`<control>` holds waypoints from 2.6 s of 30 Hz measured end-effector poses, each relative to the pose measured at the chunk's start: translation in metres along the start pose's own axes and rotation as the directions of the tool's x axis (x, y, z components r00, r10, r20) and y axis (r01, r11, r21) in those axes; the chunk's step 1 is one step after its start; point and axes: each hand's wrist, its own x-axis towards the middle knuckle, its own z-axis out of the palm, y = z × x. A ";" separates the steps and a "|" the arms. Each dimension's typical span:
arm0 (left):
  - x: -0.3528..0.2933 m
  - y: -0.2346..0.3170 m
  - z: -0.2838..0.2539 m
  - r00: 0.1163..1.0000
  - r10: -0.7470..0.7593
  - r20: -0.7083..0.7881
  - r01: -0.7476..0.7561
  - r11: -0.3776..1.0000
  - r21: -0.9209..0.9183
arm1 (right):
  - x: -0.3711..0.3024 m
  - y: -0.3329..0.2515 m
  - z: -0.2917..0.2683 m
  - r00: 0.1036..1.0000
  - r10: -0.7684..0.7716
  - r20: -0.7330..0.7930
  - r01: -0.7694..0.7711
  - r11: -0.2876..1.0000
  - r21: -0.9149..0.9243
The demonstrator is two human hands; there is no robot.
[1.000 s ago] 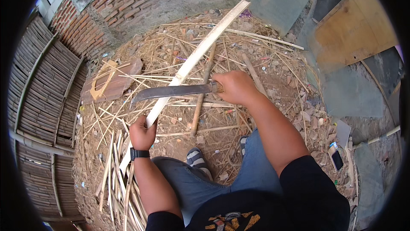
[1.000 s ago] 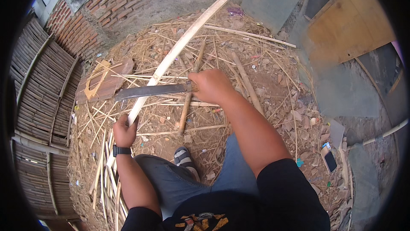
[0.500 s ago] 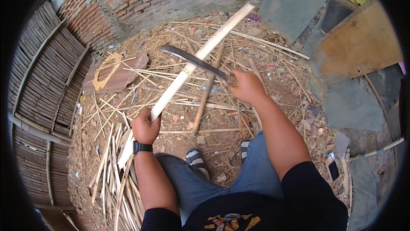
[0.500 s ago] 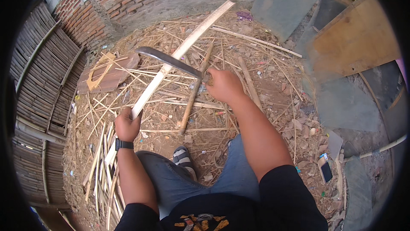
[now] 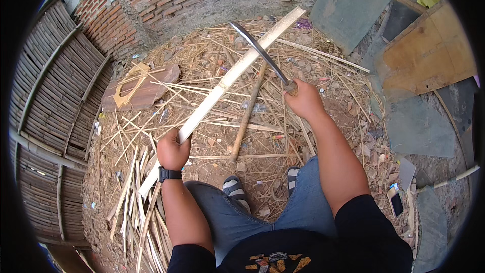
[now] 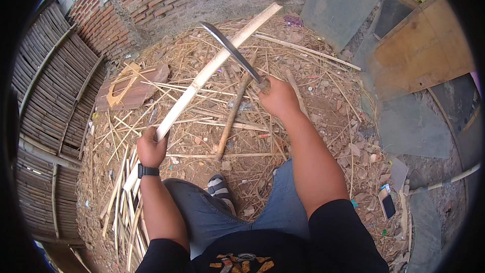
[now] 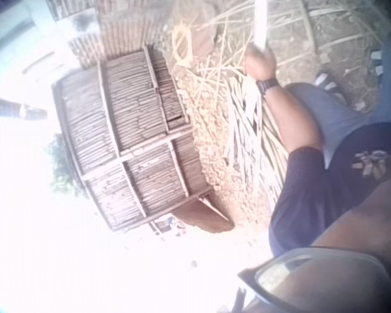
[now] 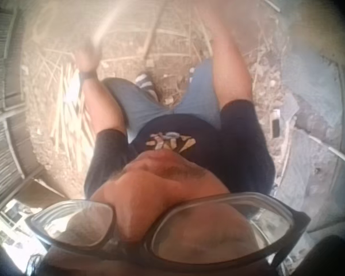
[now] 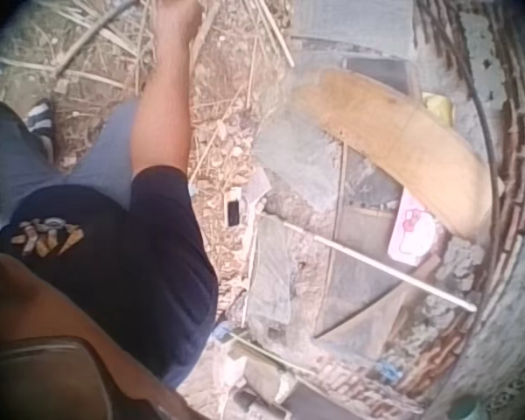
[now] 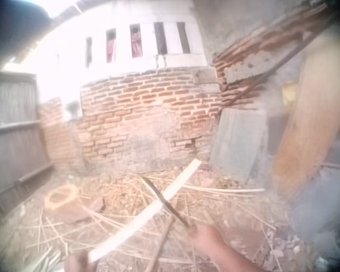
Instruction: The person sits on the ground and uses a curved blade to shave a long piece of bamboo, removing thin strips to smooth and shape it. They repeatedly adjust the bamboo and the tool, occasionally using a wooden stick to assist in splitting or peeling the material.
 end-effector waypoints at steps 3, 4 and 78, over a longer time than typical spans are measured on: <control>-0.002 0.006 0.002 0.999 -0.032 -0.016 0.031 0.998 -0.055 | -0.018 -0.031 -0.003 0.979 -0.128 0.157 0.141 0.987 -0.079; -0.002 0.008 0.002 0.999 -0.045 -0.014 0.044 0.996 -0.072 | -0.023 -0.039 -0.003 0.964 -0.185 0.189 0.208 0.972 -0.107; -0.003 -0.004 -0.005 0.980 -0.199 0.025 0.198 0.979 0.051 | -0.034 -0.057 0.017 0.924 -0.336 0.182 0.360 0.925 -0.122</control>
